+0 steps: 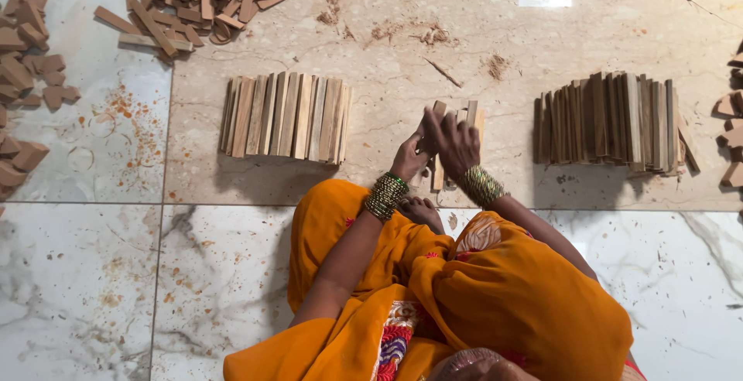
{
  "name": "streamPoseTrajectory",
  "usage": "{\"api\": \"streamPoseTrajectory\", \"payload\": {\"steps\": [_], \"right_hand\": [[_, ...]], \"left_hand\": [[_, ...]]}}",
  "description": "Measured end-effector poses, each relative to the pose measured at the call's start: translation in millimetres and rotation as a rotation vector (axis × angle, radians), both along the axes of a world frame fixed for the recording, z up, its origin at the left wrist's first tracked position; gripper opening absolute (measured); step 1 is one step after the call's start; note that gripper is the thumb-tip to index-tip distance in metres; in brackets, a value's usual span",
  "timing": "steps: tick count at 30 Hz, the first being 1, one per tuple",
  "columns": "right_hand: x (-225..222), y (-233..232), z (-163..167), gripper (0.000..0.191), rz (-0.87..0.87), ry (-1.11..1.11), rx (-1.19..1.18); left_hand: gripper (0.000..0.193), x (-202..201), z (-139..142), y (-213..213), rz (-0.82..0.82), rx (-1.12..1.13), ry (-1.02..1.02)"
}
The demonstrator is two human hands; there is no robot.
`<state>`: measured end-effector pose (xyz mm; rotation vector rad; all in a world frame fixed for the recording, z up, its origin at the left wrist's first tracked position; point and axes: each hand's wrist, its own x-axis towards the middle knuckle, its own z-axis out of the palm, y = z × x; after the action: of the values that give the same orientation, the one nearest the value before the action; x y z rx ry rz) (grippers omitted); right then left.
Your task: The person sits on the floor and sorts small cut wooden pieces, picking individual sticks and placing them into separate piles by type. They occasionally square up and reposition the growing stacks of light and dark wood pieces with their hands.
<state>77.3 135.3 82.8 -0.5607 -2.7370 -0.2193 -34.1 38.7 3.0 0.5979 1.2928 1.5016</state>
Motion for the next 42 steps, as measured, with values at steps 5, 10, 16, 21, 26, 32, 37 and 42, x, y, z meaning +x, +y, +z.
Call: {"api": "streamPoseTrajectory", "payload": {"steps": [5,10,16,21,26,32,37,42], "right_hand": [[3.3,18.4,-19.2,0.076,-0.054,-0.051,0.079],[-8.4,39.6,-9.5,0.087,-0.197,0.001,0.090],[-5.3,6.0,-2.7,0.080,-0.107,-0.134,-0.046],[-21.7,33.8,13.5,0.077,-0.233,-0.086,-0.062],[-28.2,19.4,12.7,0.078,-0.231,-0.071,-0.046],[-17.8,6.8,10.4,0.073,-0.184,-0.099,-0.051],[-22.8,62.9,15.4,0.073,-0.295,-0.190,-0.414],[-1.0,41.2,-14.9,0.057,-0.225,-0.146,-0.663]], "left_hand": [[0.058,9.7,-7.5,5.2,0.073,-0.030,0.353],[0.067,26.9,-2.9,8.7,0.222,0.298,0.745],[0.053,18.2,17.6,1.4,0.065,-0.287,0.218],[0.059,23.6,9.7,6.8,0.196,0.010,0.500],[0.053,14.5,-1.0,8.9,0.259,0.148,0.510],[0.046,13.4,2.9,4.0,0.181,-0.129,0.533],[0.056,20.4,15.4,2.5,0.275,0.256,0.658],[0.037,6.9,16.3,6.0,0.166,-0.046,0.139]]}}
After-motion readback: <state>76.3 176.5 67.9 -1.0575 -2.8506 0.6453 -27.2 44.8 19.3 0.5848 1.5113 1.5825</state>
